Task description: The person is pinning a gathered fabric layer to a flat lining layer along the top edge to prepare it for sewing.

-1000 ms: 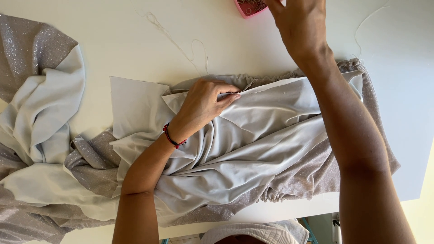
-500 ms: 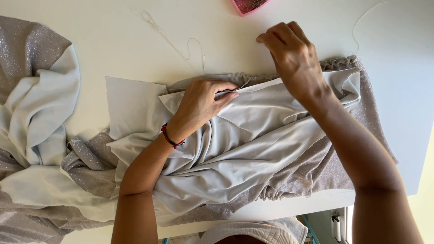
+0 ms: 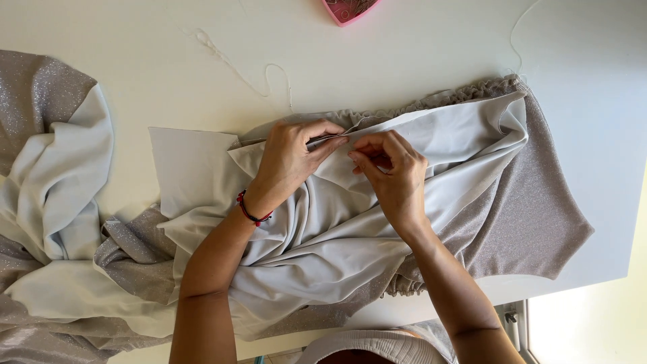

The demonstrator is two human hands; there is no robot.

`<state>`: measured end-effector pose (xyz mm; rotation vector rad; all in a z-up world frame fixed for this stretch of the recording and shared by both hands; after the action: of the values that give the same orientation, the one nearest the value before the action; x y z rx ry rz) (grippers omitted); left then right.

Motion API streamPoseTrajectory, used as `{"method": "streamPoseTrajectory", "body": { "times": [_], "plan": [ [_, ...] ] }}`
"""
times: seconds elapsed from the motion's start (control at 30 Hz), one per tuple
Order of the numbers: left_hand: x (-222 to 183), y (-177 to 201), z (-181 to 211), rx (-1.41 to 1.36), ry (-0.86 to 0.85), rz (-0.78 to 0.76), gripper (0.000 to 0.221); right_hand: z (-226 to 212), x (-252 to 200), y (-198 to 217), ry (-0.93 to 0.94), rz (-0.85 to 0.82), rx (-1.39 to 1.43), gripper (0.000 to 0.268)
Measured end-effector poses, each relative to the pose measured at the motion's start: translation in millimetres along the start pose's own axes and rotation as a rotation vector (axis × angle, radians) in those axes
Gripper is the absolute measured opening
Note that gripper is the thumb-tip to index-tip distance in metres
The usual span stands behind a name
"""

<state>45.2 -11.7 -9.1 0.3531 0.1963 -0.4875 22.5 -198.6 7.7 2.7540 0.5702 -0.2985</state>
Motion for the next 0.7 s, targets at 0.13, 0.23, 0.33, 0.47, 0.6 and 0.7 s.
{"method": "streamPoseTrajectory", "body": {
  "times": [0.13,0.23,0.33,0.47,0.6,0.7],
  "plan": [
    [-3,2,2,-0.006,-0.004,-0.007,0.009,11,-3,-3,-0.026,0.036,0.084,0.029],
    [-4,0,2,0.014,-0.015,-0.002,0.01,23,-1,-4,-0.016,0.021,0.057,0.035],
    [-4,2,10,0.024,-0.048,0.0,0.01,19,3,-4,-0.016,0.022,0.052,0.037],
    [1,2,17,0.015,-0.099,0.008,0.012,12,6,-5,-0.022,0.03,0.033,0.038],
    [1,1,25,0.082,-0.187,-0.001,0.013,17,5,-9,0.008,0.08,-0.006,0.037],
    [0,0,20,0.091,-0.196,0.011,0.012,18,3,-11,0.014,0.101,-0.015,0.036]
  ]
}}
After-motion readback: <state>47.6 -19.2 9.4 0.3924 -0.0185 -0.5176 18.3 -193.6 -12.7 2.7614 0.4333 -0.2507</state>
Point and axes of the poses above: each hand's wrist, its own x-axis towards the middle knuckle, its own y-axis out of the back of the hand, z = x × y, the point moved 5 cm from there along x, towards the middle knuckle, and after that the axes turned 14 degrees about -z, right-handed, at the moved point
